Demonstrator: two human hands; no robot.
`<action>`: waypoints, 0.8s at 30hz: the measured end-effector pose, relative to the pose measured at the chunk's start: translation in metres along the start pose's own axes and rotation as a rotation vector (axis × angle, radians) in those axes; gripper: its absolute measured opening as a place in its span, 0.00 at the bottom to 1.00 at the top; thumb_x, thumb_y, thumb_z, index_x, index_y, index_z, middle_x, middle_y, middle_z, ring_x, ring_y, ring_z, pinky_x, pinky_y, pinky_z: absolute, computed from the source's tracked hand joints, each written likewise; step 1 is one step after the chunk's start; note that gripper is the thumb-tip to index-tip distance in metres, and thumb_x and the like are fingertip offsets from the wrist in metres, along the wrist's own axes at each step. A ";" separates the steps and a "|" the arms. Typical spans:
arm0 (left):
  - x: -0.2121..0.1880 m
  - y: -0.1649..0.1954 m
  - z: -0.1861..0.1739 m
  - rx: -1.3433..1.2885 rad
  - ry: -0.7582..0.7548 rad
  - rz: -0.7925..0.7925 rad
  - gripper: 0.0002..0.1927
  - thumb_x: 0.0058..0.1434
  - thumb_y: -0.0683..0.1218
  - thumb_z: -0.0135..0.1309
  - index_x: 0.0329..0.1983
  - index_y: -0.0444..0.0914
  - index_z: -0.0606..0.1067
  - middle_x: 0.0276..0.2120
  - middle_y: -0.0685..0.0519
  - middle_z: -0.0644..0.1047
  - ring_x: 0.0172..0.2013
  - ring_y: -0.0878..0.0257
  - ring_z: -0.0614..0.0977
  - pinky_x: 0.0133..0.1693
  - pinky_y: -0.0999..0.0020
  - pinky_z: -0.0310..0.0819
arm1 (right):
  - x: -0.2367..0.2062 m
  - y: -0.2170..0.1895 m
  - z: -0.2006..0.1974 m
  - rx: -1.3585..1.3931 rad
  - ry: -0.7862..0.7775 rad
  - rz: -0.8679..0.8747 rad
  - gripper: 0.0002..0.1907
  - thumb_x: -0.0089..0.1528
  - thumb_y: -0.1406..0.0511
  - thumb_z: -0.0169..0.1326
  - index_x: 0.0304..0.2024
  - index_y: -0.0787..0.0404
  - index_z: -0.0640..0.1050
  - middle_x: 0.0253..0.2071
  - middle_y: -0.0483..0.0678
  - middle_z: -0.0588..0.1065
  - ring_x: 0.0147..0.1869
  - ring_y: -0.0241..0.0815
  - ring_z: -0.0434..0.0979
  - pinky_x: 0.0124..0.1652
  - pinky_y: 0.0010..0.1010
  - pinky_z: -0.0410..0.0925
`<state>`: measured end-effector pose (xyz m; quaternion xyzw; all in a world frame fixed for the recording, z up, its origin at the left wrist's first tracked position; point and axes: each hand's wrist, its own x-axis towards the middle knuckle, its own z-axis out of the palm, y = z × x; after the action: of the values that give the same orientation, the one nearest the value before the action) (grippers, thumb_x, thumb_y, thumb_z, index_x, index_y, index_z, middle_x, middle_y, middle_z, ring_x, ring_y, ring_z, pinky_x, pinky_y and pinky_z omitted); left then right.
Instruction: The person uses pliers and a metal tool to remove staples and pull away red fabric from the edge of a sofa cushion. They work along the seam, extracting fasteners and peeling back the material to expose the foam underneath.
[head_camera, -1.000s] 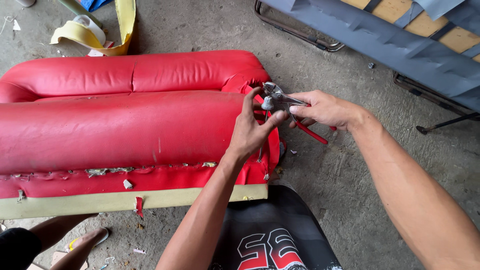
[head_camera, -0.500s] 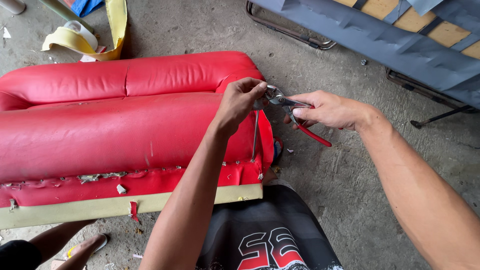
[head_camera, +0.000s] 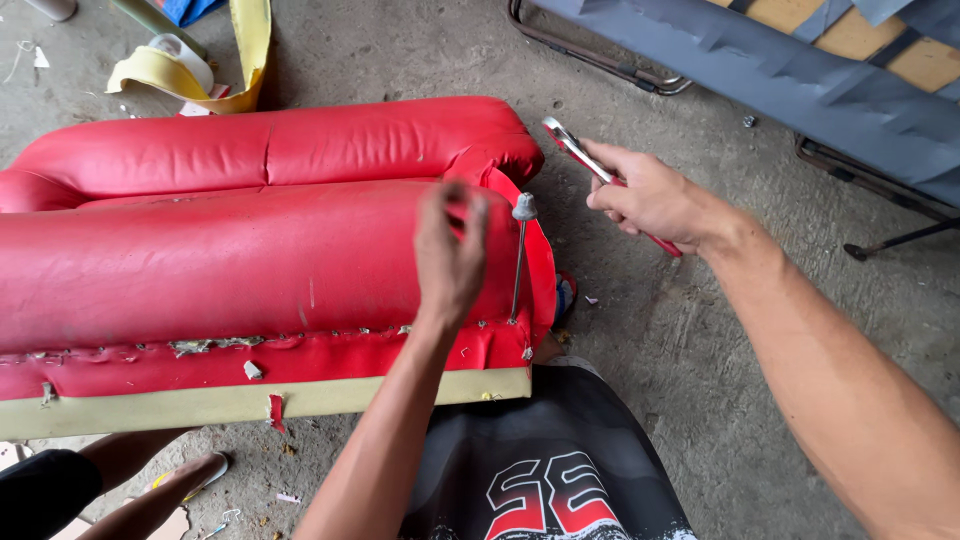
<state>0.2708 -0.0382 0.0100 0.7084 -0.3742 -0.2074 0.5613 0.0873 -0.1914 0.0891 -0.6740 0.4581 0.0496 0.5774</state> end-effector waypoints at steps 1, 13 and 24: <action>-0.012 0.000 0.000 0.003 -0.134 -0.078 0.15 0.66 0.48 0.58 0.52 0.36 0.76 0.43 0.47 0.80 0.42 0.58 0.82 0.42 0.62 0.77 | 0.001 -0.004 0.004 -0.021 0.025 -0.026 0.39 0.61 0.70 0.51 0.76 0.49 0.61 0.29 0.43 0.64 0.28 0.36 0.63 0.25 0.29 0.62; -0.031 -0.014 0.026 0.314 -0.285 -0.092 0.14 0.68 0.55 0.52 0.42 0.41 0.79 0.36 0.50 0.82 0.39 0.50 0.82 0.35 0.54 0.73 | 0.022 -0.035 -0.004 -0.345 0.243 -0.338 0.39 0.58 0.68 0.53 0.74 0.57 0.63 0.55 0.53 0.76 0.43 0.43 0.74 0.44 0.32 0.69; -0.027 -0.012 0.023 0.323 -0.307 -0.094 0.14 0.67 0.55 0.53 0.42 0.42 0.80 0.34 0.50 0.82 0.38 0.50 0.83 0.35 0.53 0.74 | 0.035 -0.037 -0.014 -0.359 0.181 -0.238 0.40 0.58 0.72 0.52 0.74 0.52 0.64 0.49 0.56 0.77 0.41 0.42 0.74 0.42 0.33 0.67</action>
<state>0.2409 -0.0317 -0.0118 0.7659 -0.4500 -0.2761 0.3669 0.1255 -0.2257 0.1000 -0.8168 0.4092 0.0009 0.4066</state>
